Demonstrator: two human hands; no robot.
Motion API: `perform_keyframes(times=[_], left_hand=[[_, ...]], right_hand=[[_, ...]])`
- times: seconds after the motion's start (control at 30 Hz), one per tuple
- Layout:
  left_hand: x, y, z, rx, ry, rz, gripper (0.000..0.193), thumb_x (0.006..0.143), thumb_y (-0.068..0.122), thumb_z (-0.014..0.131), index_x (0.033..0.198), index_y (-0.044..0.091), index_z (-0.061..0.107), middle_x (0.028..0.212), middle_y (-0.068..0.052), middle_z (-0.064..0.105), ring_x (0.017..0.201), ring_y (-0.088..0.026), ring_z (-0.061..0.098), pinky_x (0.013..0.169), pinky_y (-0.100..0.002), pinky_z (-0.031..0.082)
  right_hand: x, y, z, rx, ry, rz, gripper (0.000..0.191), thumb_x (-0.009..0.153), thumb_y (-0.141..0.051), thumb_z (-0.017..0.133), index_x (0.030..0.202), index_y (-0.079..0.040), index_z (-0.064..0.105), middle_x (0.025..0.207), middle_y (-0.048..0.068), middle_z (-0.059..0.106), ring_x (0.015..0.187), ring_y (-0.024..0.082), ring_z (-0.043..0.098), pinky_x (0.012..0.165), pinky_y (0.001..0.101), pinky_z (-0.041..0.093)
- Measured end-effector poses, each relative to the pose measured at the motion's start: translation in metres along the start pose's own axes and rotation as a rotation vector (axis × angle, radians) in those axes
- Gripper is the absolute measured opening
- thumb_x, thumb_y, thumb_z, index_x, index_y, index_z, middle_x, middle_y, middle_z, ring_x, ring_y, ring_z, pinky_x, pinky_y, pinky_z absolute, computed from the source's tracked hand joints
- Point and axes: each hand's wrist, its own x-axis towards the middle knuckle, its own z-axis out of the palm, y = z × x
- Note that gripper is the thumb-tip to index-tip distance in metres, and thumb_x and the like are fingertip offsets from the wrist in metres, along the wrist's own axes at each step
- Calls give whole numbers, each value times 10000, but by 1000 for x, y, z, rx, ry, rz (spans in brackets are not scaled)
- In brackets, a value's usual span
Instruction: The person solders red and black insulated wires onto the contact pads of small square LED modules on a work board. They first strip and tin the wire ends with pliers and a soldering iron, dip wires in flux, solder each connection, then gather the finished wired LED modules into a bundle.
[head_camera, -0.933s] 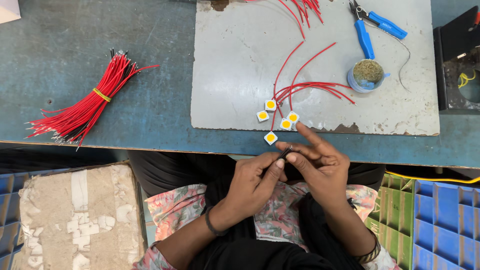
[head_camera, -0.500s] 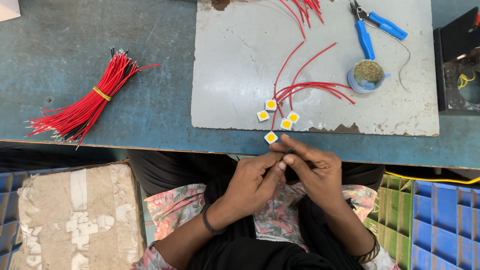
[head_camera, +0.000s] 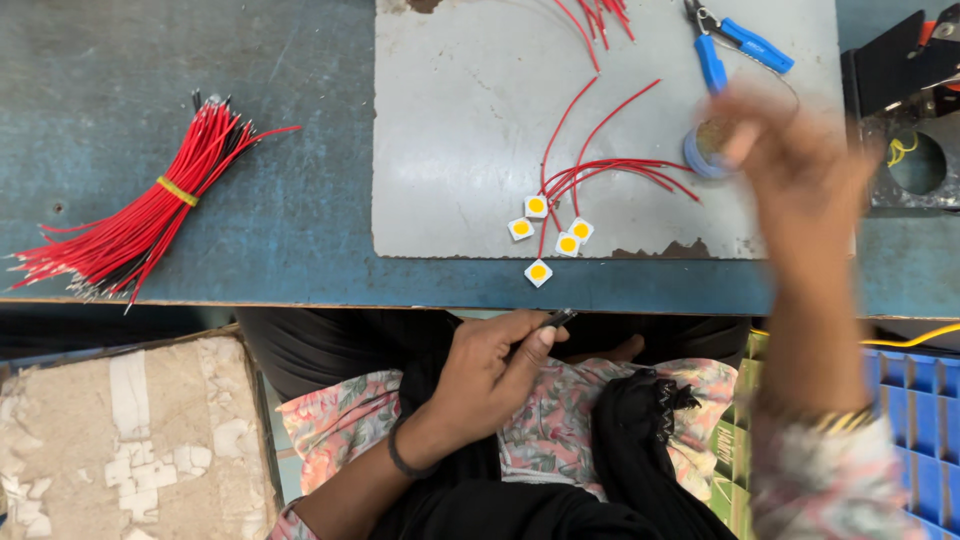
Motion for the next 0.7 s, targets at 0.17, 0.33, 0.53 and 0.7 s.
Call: perform_keyframes(times=[0.17, 0.33, 0.53, 0.7], left_hand=[[-2, -1, -8, 44, 29, -99, 252, 1015, 213, 594, 1031, 11, 744, 673, -83, 672, 536, -155, 615, 526, -305, 472], [-8, -7, -10, 13, 82, -69, 254, 1032, 210, 583, 1032, 9, 739, 703, -80, 680, 566, -146, 624, 550, -296, 481], [-8, -13, -12, -26, 129, -25, 234, 1048, 190, 581, 1045, -2, 715, 715, -75, 658, 597, -118, 588, 570, -281, 474], [-8, -15, -15, -87, 158, -88, 178, 1026, 153, 597, 1083, -11, 639, 649, -54, 623, 576, -52, 478, 528, -262, 390]], right_hand=[[118, 36, -44, -890, -230, -372, 583, 1002, -346, 817, 1338, 88, 620, 1286, 285, 679, 1233, 423, 655, 1016, 461, 524], [150, 57, -30, -1109, -456, 53, 1076, 707, -628, 862, 1483, 52, 559, 1209, 359, 662, 1040, 499, 650, 877, 518, 531], [158, 58, -24, -1309, -460, 66, 821, 887, -616, 805, 1405, 10, 682, 1002, 302, 759, 846, 402, 743, 843, 473, 593], [143, 61, -55, -1049, -215, -154, 614, 958, -473, 736, 1351, -8, 652, 1000, 233, 732, 889, 331, 717, 835, 436, 579]])
